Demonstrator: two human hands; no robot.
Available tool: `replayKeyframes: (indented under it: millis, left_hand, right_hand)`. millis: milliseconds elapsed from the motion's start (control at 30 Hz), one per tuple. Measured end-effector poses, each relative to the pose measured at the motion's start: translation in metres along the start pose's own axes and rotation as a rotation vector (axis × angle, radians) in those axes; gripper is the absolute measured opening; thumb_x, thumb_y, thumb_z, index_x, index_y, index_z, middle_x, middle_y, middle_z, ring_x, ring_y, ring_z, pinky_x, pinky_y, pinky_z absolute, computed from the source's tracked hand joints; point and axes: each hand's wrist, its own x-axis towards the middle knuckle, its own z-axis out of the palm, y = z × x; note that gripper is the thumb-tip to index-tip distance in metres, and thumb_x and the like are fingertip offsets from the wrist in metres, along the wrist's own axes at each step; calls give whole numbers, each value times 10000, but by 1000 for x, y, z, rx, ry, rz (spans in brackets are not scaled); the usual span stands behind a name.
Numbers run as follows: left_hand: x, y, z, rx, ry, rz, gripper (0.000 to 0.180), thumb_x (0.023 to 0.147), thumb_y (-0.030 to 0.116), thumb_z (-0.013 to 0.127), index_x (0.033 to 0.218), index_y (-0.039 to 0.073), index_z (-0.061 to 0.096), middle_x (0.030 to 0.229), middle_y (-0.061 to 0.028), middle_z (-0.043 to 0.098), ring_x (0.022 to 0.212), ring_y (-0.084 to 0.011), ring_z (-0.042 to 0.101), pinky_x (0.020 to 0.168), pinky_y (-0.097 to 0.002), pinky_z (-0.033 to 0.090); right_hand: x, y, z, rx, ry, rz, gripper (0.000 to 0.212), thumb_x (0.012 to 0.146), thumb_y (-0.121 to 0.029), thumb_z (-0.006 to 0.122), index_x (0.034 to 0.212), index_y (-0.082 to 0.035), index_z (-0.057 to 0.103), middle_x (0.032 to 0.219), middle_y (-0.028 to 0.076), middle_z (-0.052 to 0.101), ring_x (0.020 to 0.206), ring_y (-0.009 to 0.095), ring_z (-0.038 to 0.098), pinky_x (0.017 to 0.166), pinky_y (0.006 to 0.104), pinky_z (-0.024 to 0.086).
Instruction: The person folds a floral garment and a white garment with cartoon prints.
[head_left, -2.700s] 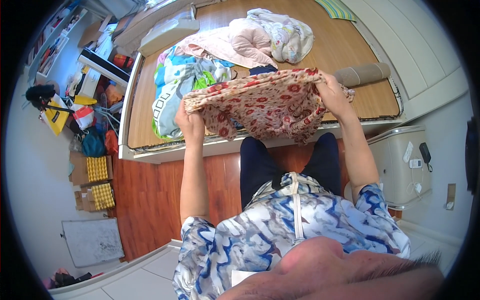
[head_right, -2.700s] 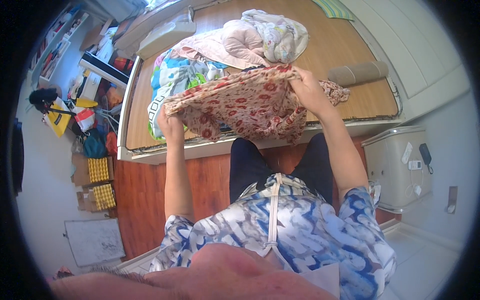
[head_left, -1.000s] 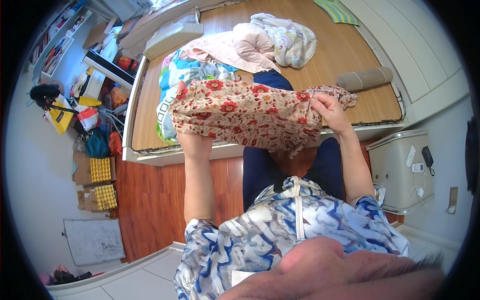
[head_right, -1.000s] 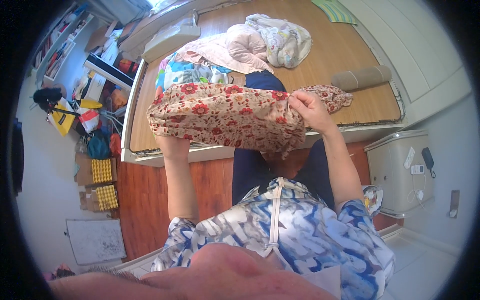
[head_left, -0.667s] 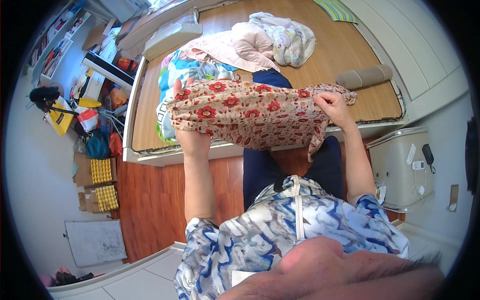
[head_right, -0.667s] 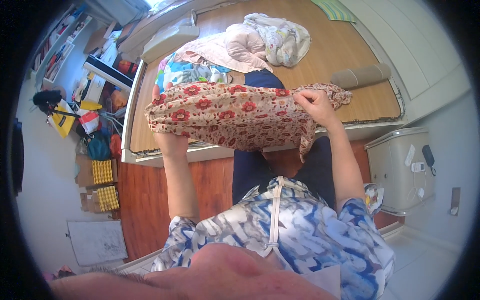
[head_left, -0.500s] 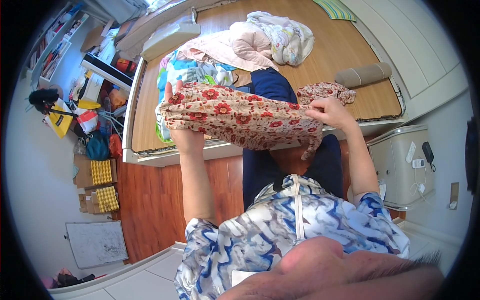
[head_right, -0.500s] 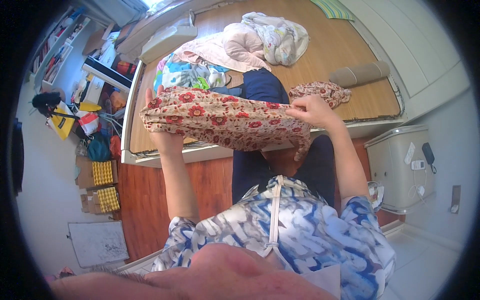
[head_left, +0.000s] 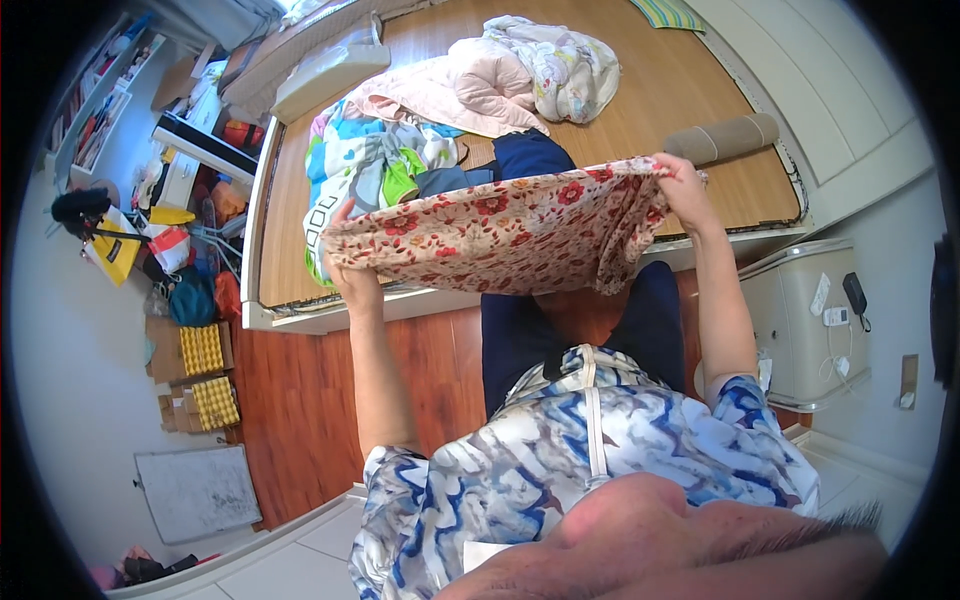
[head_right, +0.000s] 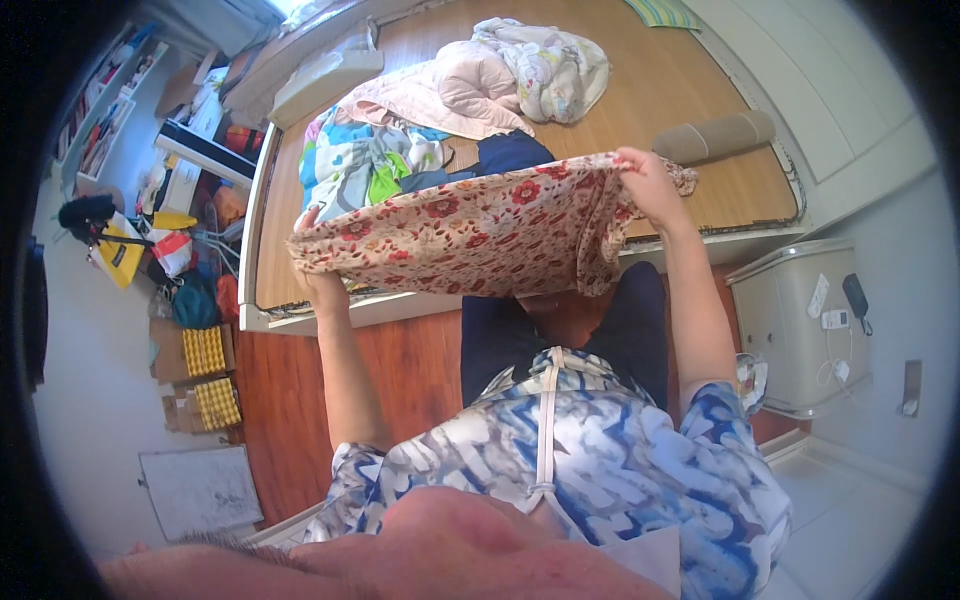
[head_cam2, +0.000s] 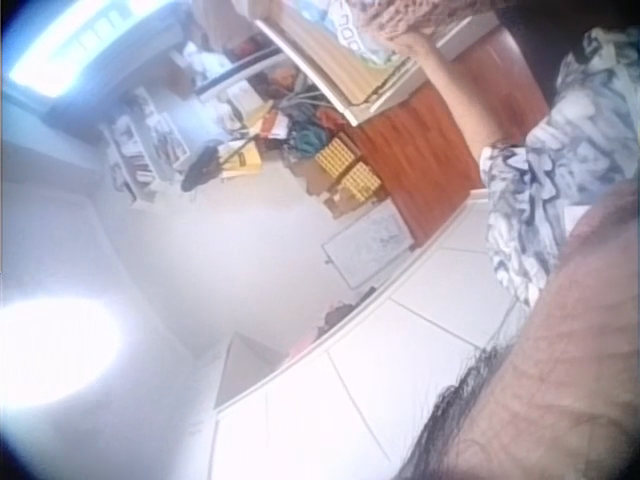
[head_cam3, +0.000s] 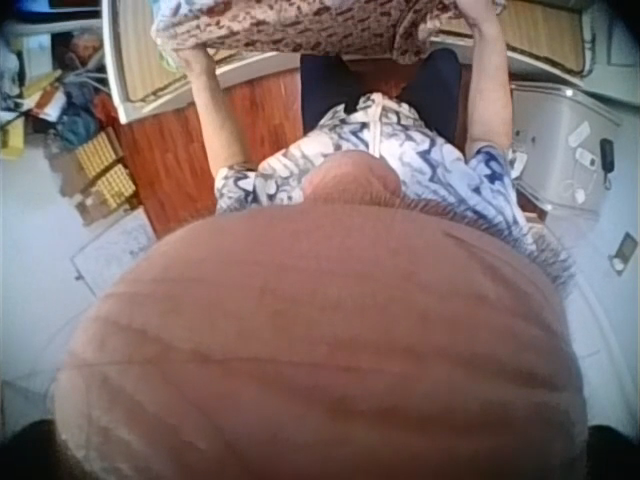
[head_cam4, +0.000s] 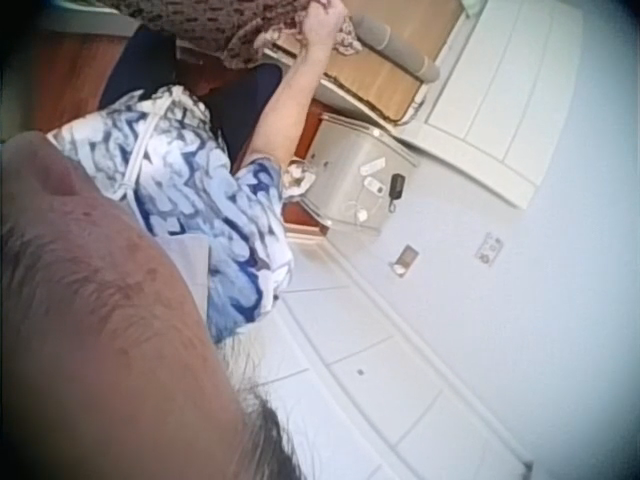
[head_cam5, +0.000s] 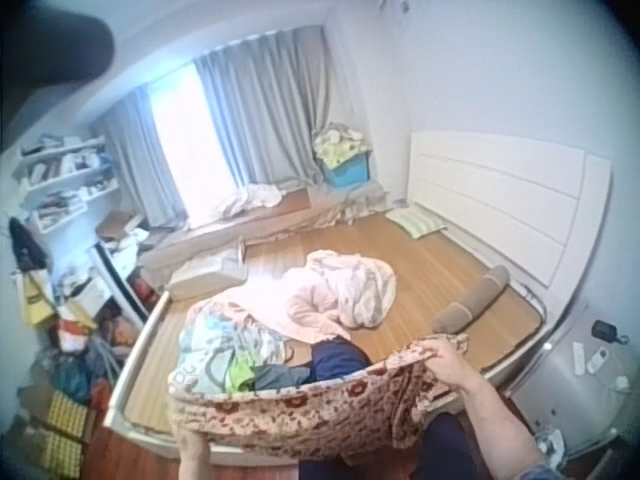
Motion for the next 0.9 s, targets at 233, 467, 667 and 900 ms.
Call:
replayKeyframes:
  millis: [233,467,667,900]
  left_hand:
    - [-15,-36,-43,590,-225,-24,169,877,70,587,1001,-12,667,803,-88,687,752,-109,621,685,-257,475]
    - [-33,-30,-39,855,-717,-374,187,774,109,659,918,-2,700,791,-137,692,712,-201,664,667,-320,501]
    - [-55,-26,30,451,-832,-177,601,753,244,763,1270,36,538,1158,-148,630,976,-233,638,834,-326,506]
    - [-70,9,126,-79,-778,-159,268,864,119,638,1106,12,601,907,-51,649,833,-109,591,748,-252,472]
  right_hand:
    - [22,-35,1,502,145,-209,187,912,-18,443,986,25,608,871,42,662,763,92,627,666,228,509]
    - [22,-52,31,-29,-83,-202,132,845,-12,563,910,24,671,786,-15,636,688,29,545,602,187,435]
    - [-14,-71,87,-324,-422,-283,87,777,-49,624,819,19,658,713,60,646,660,100,585,614,257,460]
    - [-39,-73,113,-426,-443,-236,166,758,-135,673,797,26,659,671,143,631,619,208,613,583,313,462]
